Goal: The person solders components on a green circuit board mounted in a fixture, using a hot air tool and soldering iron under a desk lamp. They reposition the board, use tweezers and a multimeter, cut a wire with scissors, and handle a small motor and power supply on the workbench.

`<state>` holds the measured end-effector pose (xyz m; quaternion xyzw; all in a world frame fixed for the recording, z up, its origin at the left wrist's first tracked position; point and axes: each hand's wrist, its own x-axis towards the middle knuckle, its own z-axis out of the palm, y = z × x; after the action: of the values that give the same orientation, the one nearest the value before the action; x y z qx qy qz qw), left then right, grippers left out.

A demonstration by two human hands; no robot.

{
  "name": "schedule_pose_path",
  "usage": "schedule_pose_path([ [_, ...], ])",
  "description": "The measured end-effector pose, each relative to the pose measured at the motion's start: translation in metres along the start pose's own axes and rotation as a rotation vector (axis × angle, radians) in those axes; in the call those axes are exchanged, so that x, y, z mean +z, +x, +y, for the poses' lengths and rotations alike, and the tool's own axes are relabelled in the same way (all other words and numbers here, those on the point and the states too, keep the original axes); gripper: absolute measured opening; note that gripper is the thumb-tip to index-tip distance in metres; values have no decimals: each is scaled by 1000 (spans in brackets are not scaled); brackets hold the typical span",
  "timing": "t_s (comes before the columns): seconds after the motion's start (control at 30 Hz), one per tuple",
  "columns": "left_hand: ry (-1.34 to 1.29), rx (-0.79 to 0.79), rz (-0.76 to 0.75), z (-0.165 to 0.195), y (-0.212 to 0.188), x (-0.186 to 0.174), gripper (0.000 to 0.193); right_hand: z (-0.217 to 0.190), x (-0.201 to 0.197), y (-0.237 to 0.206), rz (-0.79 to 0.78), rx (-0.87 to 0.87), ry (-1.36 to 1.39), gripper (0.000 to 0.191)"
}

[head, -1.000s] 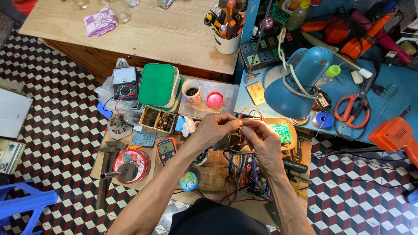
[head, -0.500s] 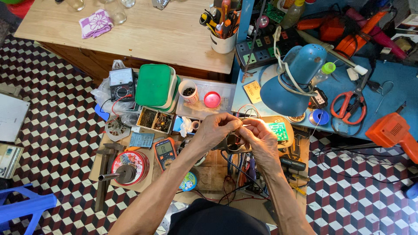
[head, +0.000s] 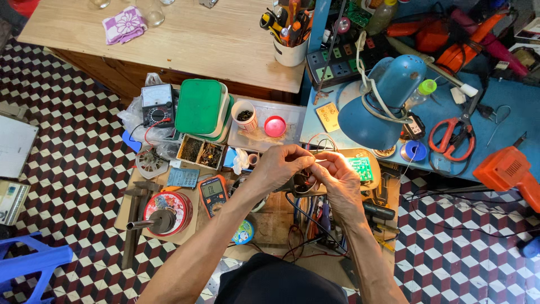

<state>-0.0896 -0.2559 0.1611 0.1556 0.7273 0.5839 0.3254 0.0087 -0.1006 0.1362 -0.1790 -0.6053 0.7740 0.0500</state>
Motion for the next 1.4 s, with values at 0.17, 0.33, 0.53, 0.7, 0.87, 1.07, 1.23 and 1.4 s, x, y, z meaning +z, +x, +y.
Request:
schedule_pose_path([
  [0.17,313,129,99,11,-11,6,26,-20,-3,-6,13,-36,-127,26],
  [0.33,610,411,191,14,-19,16,19,-40,-6,-6,66,68,-319,26],
  [0.53,644,544,234,9,-20,21,15,-41,-11,-4,24,105,-296,26],
  [0.7,479,375,141,1,-19,23,17,-32,-18,1,8,161,-184,26],
  [0.87,369,394,117,-8,-9,21,20,-28,-25,6,-32,228,-181,25],
  [1.07,295,410,0,-9,-4,9,20,-29,-29,7,-106,289,-169,27],
  [1.23,398,444,-49,0,-3,1,19,-28,-33,13,-164,352,-146,29],
  [1.4,548,398,-141,7,0,-6,21,-26,-37,17,-168,401,-108,28],
])
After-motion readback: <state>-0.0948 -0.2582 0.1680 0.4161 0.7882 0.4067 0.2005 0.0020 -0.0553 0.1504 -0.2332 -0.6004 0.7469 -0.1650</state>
